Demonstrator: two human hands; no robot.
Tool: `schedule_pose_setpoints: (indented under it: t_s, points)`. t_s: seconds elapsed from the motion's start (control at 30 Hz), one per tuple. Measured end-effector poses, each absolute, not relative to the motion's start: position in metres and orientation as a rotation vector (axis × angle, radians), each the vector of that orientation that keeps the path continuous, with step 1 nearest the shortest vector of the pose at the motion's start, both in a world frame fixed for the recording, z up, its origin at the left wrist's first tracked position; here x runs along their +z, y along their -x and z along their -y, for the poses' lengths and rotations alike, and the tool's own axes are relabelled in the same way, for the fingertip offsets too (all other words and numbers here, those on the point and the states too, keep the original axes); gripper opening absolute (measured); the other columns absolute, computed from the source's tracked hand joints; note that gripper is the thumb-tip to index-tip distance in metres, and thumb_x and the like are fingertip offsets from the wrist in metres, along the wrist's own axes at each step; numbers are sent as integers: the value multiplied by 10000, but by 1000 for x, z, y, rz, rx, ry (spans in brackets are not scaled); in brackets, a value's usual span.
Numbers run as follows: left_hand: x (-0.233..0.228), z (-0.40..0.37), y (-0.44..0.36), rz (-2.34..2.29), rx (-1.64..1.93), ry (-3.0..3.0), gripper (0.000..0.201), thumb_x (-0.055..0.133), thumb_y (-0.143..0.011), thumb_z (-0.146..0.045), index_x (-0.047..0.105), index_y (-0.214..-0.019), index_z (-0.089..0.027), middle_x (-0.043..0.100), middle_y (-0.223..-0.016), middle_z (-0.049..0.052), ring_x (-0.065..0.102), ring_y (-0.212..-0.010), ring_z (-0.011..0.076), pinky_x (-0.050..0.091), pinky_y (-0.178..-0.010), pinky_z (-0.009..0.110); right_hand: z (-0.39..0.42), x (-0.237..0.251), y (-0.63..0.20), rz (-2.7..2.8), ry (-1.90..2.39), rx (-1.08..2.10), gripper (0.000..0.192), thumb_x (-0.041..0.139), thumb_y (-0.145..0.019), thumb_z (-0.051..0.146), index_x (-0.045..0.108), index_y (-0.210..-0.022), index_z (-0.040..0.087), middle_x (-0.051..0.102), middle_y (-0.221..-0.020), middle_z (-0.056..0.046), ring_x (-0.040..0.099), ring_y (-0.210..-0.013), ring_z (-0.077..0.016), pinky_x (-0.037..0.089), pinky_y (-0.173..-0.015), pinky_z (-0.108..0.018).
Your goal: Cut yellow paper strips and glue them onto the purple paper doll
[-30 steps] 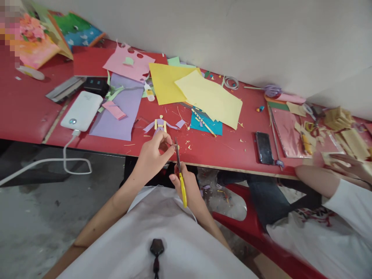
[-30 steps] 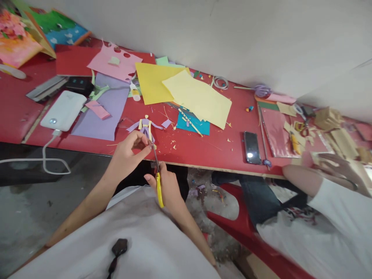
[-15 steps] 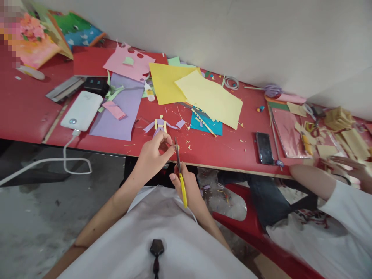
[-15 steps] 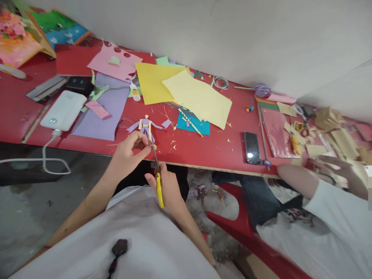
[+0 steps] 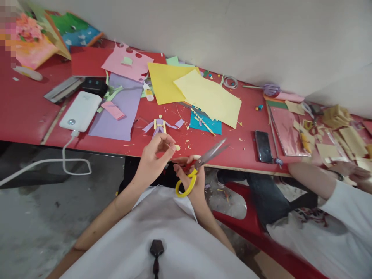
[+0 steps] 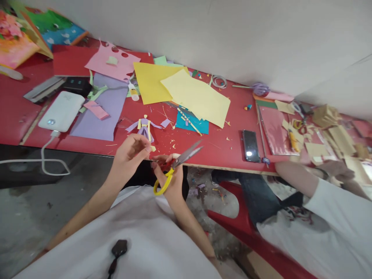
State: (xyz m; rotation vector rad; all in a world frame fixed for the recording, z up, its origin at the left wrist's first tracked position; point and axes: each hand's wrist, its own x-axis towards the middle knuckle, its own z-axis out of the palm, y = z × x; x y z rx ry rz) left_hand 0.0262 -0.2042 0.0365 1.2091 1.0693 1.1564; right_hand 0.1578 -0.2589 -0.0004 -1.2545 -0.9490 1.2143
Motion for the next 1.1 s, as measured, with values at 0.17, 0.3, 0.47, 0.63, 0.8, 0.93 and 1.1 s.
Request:
schedule_pose_setpoints:
  t_s: [0.17,0.3,0.47,0.63,0.8,0.93,1.1]
  points:
    - [36,211,-33,-1115,1111,-1264,79,610,-902,-258,549,-938,-224,583,-835,-10,615,-763,120,493,-631,204,244,21,-153,926,1141,1033,354,702,-829,179,363,-892,264,699,-863,34,697,-746,-133,527,-623,-260]
    - [38,213,-34,-1151,1116,-1353,82,606,-913,-285,562,-939,-220,596,-839,-5,623,-787,124,498,-655,207,242,26,-151,910,1167,972,356,694,-832,174,354,-896,260,685,-828,44,690,-714,-124,534,-638,-263]
    - [40,214,-35,-1165,1122,-1416,69,590,-920,-278,562,-924,-215,616,-846,6,636,-790,132,506,-653,213,241,27,-149,897,1199,938,378,708,-817,207,343,-901,260,670,-840,37,680,-711,-122,545,-645,-272]
    - [41,214,-37,-1179,1118,-1430,85,584,-923,-298,563,-931,-216,632,-841,15,650,-787,146,512,-631,218,239,27,-149,894,1204,934,383,706,-812,231,334,-897,265,650,-830,39,666,-699,-118,546,-621,-266]
    - [41,212,-34,-1187,1093,-1503,110,581,-926,-299,586,-997,-215,654,-891,27,650,-818,152,516,-672,231,239,25,-150,887,1199,953,382,702,-810,212,336,-908,264,647,-838,38,664,-718,-117,546,-659,-273]
    - [43,206,-30,-1157,1048,-1643,109,577,-927,-289,638,-938,-199,674,-882,36,636,-798,154,503,-712,252,239,26,-150,874,1207,969,376,705,-811,215,342,-897,261,655,-850,31,682,-753,-130,555,-696,-294]
    - [40,206,-31,-1121,1051,-1573,153,580,-929,-287,617,-818,-189,652,-810,19,612,-761,138,490,-711,244,239,28,-149,890,1213,965,380,699,-817,257,330,-909,268,644,-847,33,668,-730,-126,550,-654,-279]
